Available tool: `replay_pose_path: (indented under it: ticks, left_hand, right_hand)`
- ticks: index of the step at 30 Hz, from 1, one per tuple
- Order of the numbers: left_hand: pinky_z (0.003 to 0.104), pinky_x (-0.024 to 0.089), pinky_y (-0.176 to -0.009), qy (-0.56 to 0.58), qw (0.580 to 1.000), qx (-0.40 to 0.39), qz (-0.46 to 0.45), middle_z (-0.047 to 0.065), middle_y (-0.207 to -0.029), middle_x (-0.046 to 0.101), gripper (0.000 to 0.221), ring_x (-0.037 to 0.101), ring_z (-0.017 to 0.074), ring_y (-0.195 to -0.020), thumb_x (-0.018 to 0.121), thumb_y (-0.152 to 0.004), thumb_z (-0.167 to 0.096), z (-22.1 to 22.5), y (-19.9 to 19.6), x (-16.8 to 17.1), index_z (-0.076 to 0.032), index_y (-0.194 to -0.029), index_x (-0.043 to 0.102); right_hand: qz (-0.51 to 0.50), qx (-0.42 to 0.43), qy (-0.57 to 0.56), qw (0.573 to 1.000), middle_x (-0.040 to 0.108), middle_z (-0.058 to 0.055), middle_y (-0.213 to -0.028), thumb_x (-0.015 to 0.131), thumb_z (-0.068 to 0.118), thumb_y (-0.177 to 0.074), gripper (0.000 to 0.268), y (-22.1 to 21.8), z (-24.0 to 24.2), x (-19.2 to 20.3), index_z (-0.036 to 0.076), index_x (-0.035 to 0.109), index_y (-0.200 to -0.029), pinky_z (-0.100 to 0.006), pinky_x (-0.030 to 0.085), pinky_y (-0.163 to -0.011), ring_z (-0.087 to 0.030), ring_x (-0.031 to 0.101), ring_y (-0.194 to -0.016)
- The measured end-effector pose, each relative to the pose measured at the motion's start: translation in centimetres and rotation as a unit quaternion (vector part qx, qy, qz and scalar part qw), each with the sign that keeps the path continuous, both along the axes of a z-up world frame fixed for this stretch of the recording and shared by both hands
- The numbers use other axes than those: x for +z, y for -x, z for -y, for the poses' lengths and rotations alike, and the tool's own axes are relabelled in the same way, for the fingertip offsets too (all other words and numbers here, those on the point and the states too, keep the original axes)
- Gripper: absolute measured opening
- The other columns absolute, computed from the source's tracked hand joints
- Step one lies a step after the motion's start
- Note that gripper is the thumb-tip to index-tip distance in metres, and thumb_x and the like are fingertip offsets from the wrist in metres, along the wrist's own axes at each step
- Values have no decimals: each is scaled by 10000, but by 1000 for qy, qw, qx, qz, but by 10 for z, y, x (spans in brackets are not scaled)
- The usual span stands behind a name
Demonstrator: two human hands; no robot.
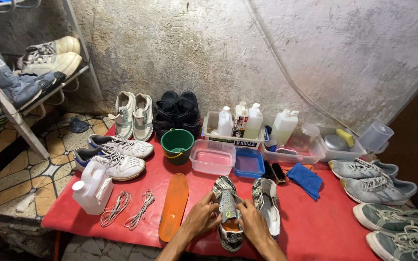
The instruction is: The person is cleaning the soles of various shoes using a brush and liquid cleaning solution.
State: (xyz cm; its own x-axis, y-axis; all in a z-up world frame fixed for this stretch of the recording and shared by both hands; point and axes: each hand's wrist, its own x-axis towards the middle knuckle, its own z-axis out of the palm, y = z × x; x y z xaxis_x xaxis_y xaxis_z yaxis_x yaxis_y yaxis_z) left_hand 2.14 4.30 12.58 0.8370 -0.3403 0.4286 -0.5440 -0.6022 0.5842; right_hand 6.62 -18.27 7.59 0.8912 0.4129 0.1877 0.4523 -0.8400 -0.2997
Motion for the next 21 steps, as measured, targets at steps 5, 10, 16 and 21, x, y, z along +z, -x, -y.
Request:
replay_pose_path:
  ticks: [5, 10, 16, 21]
  left_hand:
    - [378, 560, -526, -4, 1000, 8, -17, 92, -1022, 562, 260, 615, 207, -716, 733, -881, -184, -2, -8, -5, -1, -717, 650]
    - [369, 552, -592, 18, 1000, 3, -14, 63, -1006, 531, 249, 582, 199, -857, 725, -880, -206, -6, -4, -2, -55, -720, 608]
    - [396, 556, -604, 55, 998, 12, -36, 59, -1151, 538, 214, 631, 226, -856, 714, -924, -269, -1, 7, 4, -64, -887, 663]
    - [375, 657, -688, 56, 997, 6, -47, 64, -1202, 523, 270, 660, 166, -804, 760, -946, -295, 2, 2, -10, -101, -795, 648]
  right_hand:
    - [19, -15, 91, 996, 664, -130, -1137, 999, 380, -675, 683, -11, -11, 3, 71, 646, -1171, -391, 687, -716, -270, 731, -941]
    - [70, -8, 80, 994, 698, -182, -1106, 844, 46, -755, 364, -16, -9, -10, 31, 715, -1095, -357, 708, -638, -297, 749, -882]
    - [66, -69, -43, 994, 623, 18, -657, 530, 127, -934, 220, -20, -11, -9, 116, 696, -1079, -281, 464, -367, -115, 553, -470]
    - [24, -145, -120, 982, 488, 89, -551, 378, 304, -1076, 362, -32, -16, -6, 180, 661, -888, -254, 323, -343, -49, 388, -389]
